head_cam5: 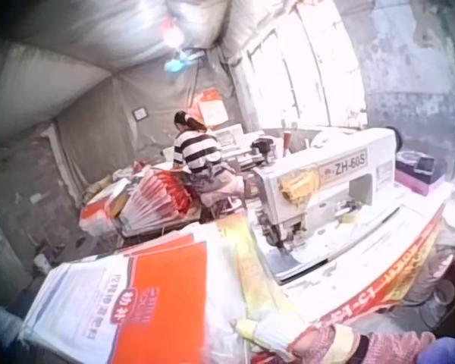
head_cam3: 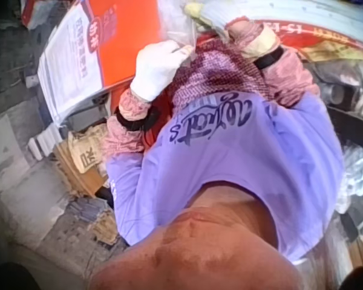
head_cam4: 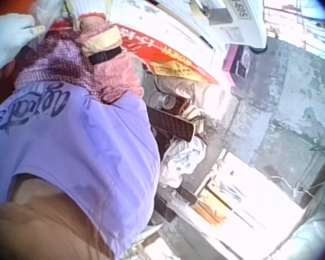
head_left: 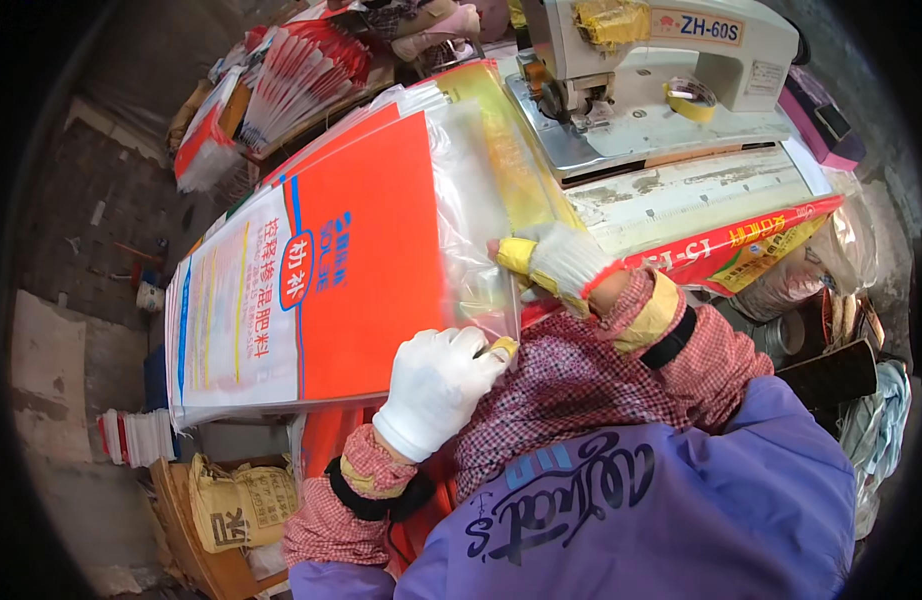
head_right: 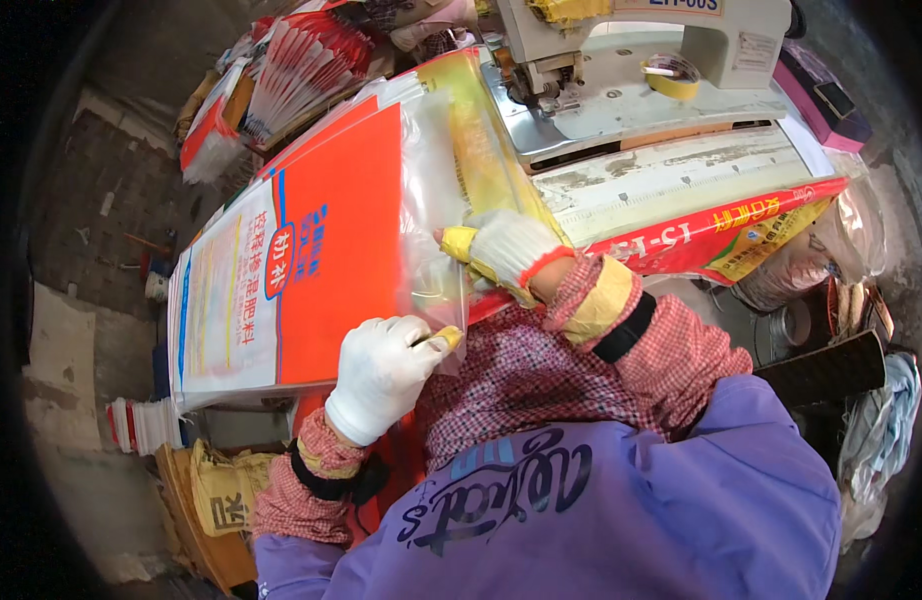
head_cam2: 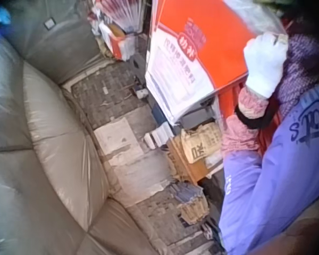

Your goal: Folding and stacking large plastic fertilizer bags at a sewing workstation.

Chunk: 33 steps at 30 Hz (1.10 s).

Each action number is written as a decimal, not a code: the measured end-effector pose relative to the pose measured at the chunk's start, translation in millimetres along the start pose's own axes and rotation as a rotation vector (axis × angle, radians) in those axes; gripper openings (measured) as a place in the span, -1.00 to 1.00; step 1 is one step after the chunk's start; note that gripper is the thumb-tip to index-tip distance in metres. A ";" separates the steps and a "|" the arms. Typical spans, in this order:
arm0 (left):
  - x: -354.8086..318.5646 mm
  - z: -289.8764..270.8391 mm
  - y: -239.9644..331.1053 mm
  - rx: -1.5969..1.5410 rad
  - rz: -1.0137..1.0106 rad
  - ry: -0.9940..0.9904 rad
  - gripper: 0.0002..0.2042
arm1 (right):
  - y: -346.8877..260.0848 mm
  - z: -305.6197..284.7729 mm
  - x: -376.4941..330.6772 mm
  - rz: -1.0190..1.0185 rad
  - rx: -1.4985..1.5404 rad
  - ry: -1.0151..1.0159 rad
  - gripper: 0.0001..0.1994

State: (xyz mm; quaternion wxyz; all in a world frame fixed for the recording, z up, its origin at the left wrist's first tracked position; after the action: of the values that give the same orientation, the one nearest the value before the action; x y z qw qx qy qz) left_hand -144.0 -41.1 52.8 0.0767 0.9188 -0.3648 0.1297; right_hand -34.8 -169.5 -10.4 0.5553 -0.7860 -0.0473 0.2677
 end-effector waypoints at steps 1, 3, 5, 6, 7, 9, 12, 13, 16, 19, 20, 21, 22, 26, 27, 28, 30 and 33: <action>-0.7 0.9 -0.8 0.001 -0.003 0.002 -0.91 | -0.1 0.9 5.3 -0.007 -0.125 -0.015 -0.59; -1.7 4.8 -3.4 -0.033 -0.014 -0.049 -0.93 | -10.6 -0.2 7.4 -0.198 -0.364 -0.013 -0.65; -1.6 5.1 -14.3 -0.210 -0.059 0.014 -0.94 | -20.6 -0.2 5.2 -0.027 -0.455 0.006 -0.74; -0.9 2.7 -22.7 -0.388 -0.098 0.074 -0.92 | -24.5 1.7 5.8 -0.029 -0.459 0.004 -0.74; -1.0 1.4 -36.4 -0.544 -0.276 0.019 -0.73 | -29.8 0.5 4.3 -0.071 -0.454 0.049 -0.75; -7.2 22.6 -70.0 -0.948 -0.681 0.254 -0.70 | -40.8 11.4 7.1 -0.128 -0.455 0.084 -0.75; 6.9 29.9 -85.8 -1.013 -0.731 0.337 -0.75 | -55.8 35.2 12.8 -0.715 -0.772 0.396 -0.61; 6.2 29.3 -90.2 -1.012 -0.730 0.341 -0.75 | -63.5 37.2 11.8 -0.718 -0.774 0.396 -0.61; 1.7 32.5 -95.4 -1.405 -0.854 0.387 -0.87 | -58.8 43.4 16.5 -0.196 -0.002 0.093 -0.61; -14.1 -0.9 -111.7 -1.090 -0.813 0.504 -0.90 | -61.9 32.3 6.8 -0.314 -0.561 0.211 -0.58; -34.5 -19.8 -128.5 -1.261 -0.738 0.702 -0.92 | -56.1 28.7 10.1 -0.371 -0.651 0.190 -0.56; -59.7 -39.3 -148.4 -1.427 -0.650 0.901 -0.94 | -53.6 21.2 10.3 -0.375 -0.649 0.186 -0.56; -77.0 -72.0 -150.1 -0.731 -0.511 0.893 -0.96 | -47.0 15.5 12.5 -0.292 -0.904 0.090 -0.66; -90.8 -105.8 -138.5 -1.000 -0.630 0.871 -0.94 | -77.8 9.8 -10.1 -0.135 -1.117 0.229 -0.78; -86.6 -106.0 -127.7 -0.995 -0.630 0.869 -0.94 | -92.3 18.8 -16.7 -0.497 -1.065 0.398 -0.76; -78.5 -99.3 -110.7 -0.941 -0.680 0.849 -0.92 | -104.7 28.7 -25.4 -0.864 -0.982 0.559 -0.73; -66.0 -93.5 -78.5 -0.935 -0.668 0.835 -0.90 | -124.6 53.0 -30.9 -1.021 -0.878 0.368 -0.74; -66.9 -82.6 -45.8 -0.846 -0.639 0.617 -0.89 | -114.3 49.8 32.0 -0.790 -0.578 0.230 -0.75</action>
State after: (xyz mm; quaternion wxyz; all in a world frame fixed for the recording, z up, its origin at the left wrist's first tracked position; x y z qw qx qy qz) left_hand -174.3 55.0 109.8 0.5720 0.7927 -0.0522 0.2044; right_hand -5.6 -72.0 68.5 0.3755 -0.8541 -0.3518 -0.0755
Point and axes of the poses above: each hand's wrist, its own x-axis towards the middle knuckle, its own z-axis out of the palm, y = z × x, the point moved 4 cm from there along x, towards the middle knuckle, and after that the axes turned 5 degrees about -x, right-handed, at the moved point
